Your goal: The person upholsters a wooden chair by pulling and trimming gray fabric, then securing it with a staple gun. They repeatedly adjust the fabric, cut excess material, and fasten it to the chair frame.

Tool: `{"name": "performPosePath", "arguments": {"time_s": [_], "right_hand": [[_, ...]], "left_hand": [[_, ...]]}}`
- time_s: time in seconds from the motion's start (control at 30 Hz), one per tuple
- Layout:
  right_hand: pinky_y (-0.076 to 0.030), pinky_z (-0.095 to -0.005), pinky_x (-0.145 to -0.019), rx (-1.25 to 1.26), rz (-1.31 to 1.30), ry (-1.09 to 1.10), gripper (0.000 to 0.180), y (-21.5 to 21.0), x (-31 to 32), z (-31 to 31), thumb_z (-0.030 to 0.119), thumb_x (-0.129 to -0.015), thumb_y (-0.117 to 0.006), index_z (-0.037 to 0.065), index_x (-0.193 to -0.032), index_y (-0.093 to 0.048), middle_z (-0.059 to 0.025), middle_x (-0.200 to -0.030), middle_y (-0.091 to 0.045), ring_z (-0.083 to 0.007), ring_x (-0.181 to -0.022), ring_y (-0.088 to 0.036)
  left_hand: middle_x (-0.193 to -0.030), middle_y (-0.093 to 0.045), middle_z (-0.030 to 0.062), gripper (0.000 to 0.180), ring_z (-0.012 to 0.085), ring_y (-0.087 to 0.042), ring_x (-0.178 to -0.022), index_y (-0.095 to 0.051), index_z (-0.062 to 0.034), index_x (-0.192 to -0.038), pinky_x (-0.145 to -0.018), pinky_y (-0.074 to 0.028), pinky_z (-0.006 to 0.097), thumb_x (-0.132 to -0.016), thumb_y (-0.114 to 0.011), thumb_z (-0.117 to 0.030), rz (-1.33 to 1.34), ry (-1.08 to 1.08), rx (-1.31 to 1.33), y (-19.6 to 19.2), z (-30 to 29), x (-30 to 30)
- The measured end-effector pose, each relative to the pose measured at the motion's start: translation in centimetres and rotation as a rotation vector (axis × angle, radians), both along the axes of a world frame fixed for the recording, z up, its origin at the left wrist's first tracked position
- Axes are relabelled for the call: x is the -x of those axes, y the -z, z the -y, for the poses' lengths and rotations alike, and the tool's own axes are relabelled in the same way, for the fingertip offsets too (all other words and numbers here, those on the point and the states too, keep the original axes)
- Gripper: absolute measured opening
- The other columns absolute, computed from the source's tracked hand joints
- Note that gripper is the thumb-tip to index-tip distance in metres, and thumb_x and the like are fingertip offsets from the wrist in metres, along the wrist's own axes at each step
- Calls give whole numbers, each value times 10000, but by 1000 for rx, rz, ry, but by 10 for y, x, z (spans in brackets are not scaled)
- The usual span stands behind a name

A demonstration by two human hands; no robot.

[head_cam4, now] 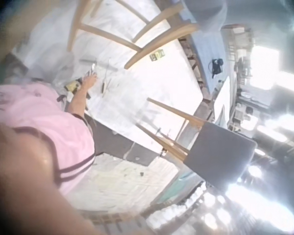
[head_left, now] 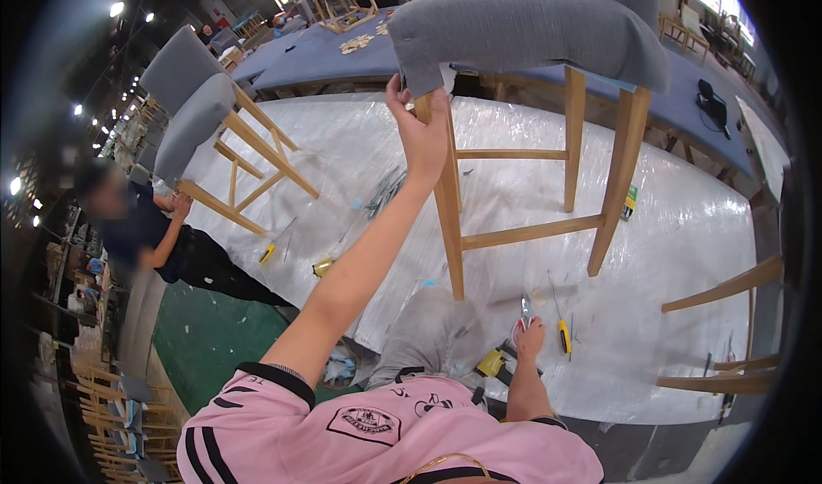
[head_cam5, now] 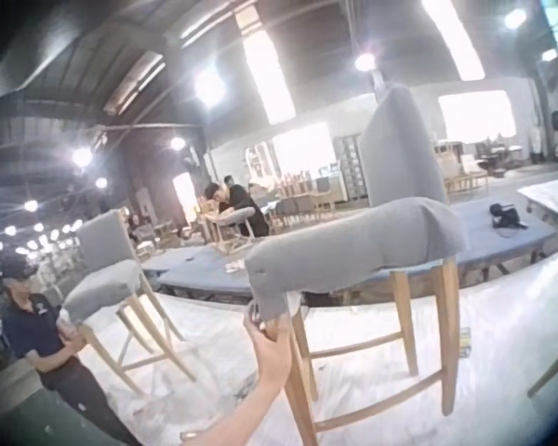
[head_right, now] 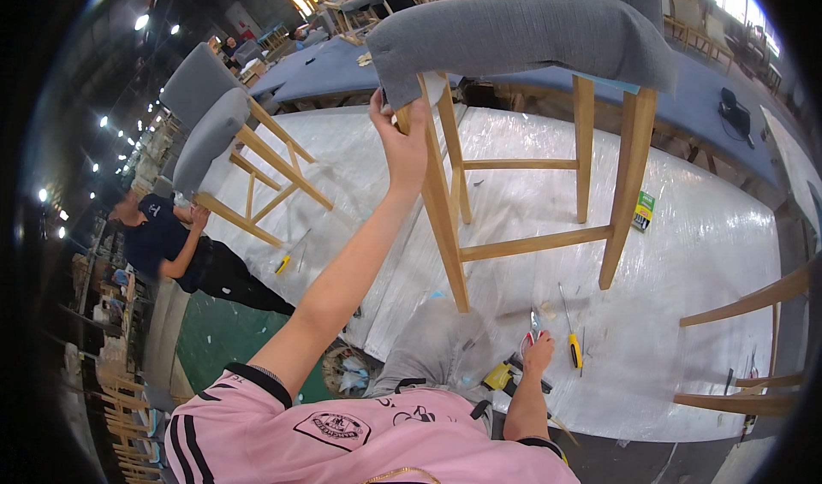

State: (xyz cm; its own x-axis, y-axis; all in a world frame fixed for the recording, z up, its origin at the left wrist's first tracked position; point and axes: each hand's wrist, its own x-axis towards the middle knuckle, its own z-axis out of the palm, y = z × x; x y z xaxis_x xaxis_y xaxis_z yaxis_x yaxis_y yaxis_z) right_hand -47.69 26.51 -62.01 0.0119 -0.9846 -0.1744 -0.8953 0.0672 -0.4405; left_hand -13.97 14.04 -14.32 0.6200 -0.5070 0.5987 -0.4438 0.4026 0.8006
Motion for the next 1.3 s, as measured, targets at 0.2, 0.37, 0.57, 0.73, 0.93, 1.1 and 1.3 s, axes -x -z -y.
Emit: {"name": "performPosePath", "arguments": {"time_s": [0.2, 0.37, 0.57, 0.73, 0.93, 1.1, 1.3], "right_hand": [[-572, -465, -703, -61, 308, 237, 514, -9, 41, -6, 311, -883, -765, 60, -1261, -523, -152, -925, -714, -346, -793, -701], [-523, -324, -554, -749, 1229, 371, 445, -86, 90, -28, 467, -924, -762, 102, -1143, -630, -40, -869, -664, -147, -723, -647], [-435, -267, -529, -455, 1339, -130, 625, -220, 90, -6, 402, -901, -788, 30, -1364, -593, 2, -825, -594, -104, -638, -558], [-560, -287, -756, -346, 749, -440, 593, -383, 72, 125, 126, -827, -864, 40, -1367, -634, 4, -974, -658, -95, -847, -625], [-405, -305, -662, 117, 158, -1053, 649, -575, -35, 201, 576, -829, -803, 95, -1249, -680, 28, -853, -531, -118, -725, -464], [-407, -328, -594, 143, -67, -1100, 961, -625, -92, 220, 870, -699, -696, 87, -1258, -716, -51, -796, -630, -172, -703, -551], [-423, -291, -525, 161, -80, -1164, 983, -635, -102, 235, 868, -679, -718, 74, -1258, -731, -71, -817, -691, -149, -638, -576]], "left_hand": [[-1285, -484, 119, 540, 177, -458, -1108, -380, -81, -1321, -942, -396, 312, -1029, -630, -461, -255, 43, 147, 5, -1, 22], [-1276, -549, 86, 397, 180, -480, -1207, -564, -46, -1139, -1016, -378, 330, -1052, -602, -431, -273, -37, 256, -1, -17, 24], [-1338, -602, 141, 424, 254, -496, -1341, -724, 8, -1101, -1102, -354, 385, -1039, -625, -399, -267, 25, 246, -9, -33, 42], [-1430, -561, 164, 444, 311, -519, -1313, -760, 16, -1106, -1124, -374, 423, -1004, -661, -405, -315, 64, 204, -20, -37, 48], [-1525, -502, 161, 379, 340, -434, -1386, -782, -21, -1094, -1164, -326, 486, -973, -700, -370, -287, 85, 197, -13, -40, 41], [-1328, -608, 80, 267, 169, -642, -1064, -760, 36, -1058, -946, -493, 315, -973, -736, -216, -242, 22, 197, -8, -38, 42], [-1597, -426, 162, 385, 364, -311, -1473, -785, 20, -997, -1205, -259, 518, -955, -722, -357, -322, 116, 177, -2, -37, 40]]}}
